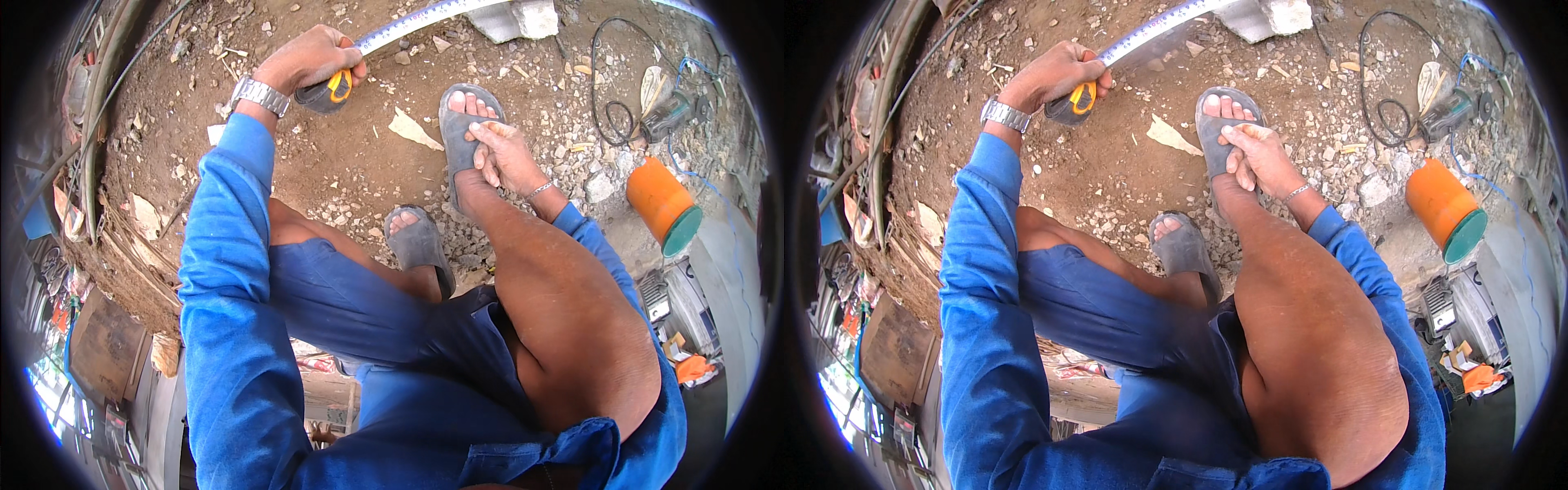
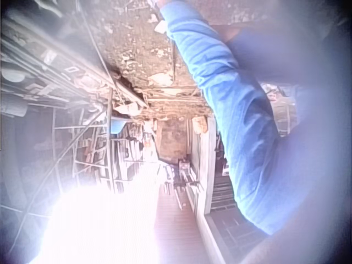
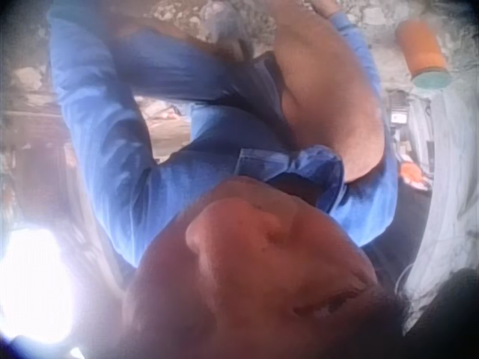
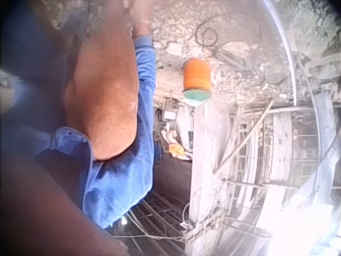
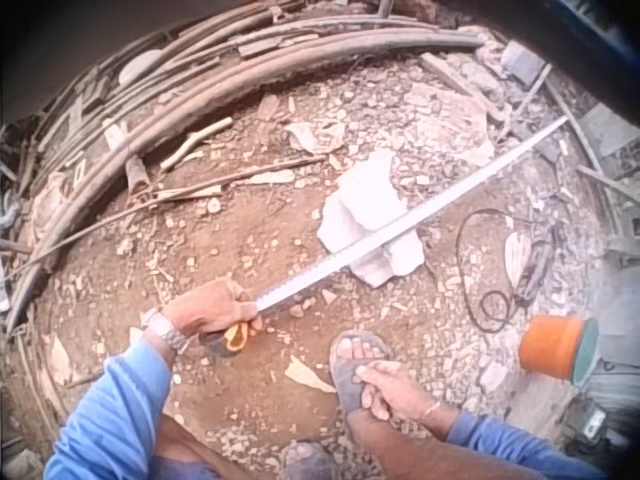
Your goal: The person measures a metal rod using a tape measure, marks the spot, and then uses an angle grinder to cut the rod. The person then places the cut piece aside.
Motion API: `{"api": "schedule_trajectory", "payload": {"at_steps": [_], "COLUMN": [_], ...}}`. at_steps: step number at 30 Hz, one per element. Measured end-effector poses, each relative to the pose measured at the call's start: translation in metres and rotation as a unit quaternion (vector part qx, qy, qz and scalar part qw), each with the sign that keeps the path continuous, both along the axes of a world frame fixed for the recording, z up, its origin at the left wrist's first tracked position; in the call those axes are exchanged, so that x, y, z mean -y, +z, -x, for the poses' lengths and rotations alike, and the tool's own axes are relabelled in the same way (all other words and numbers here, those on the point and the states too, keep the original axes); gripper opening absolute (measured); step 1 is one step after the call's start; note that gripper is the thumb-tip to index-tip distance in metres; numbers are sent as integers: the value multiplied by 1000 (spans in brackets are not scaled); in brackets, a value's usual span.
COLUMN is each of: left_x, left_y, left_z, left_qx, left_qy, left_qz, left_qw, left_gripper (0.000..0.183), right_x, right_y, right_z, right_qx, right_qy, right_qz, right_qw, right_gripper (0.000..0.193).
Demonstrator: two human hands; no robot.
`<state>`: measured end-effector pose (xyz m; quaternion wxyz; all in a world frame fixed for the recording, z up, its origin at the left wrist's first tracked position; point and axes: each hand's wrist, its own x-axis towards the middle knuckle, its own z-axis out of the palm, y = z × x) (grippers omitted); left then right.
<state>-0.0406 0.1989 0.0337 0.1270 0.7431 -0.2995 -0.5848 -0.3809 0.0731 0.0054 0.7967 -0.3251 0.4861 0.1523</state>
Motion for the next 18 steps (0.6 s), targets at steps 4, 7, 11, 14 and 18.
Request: {"api": "schedule_trajectory", "payload": {"at_steps": [4, 7, 11, 14, 18], "left_x": [1, 0, 1, 4, 1], "left_y": [1, -1, 0, 5, 3], "left_z": [1, -1, 1, 1, 0], "left_qx": [-4, -7, -9, -8, -12], "left_qy": [0, -6, 1, -4, 2], "left_qz": [5, 12, 9, 4, 7], "left_qw": [1000, 1000, 1000, 1000, 1000], "left_gripper": [26, 25, 25, 25, 26], "right_x": [0, 0, 1, 2, 3], "right_y": [1, -2, -2, -2, -4], "right_z": [-1, 0, 1, 1, 1], "right_qx": [-5, 2, -2, -1, 0], "right_qy": [-2, -3, -1, -10, -12], "right_qz": [6, -1, -7, -16, -29], "right_qw": [1000, 1000, 1000, 1000, 1000], "right_gripper": [28, 27, 27, 27, 28]}}
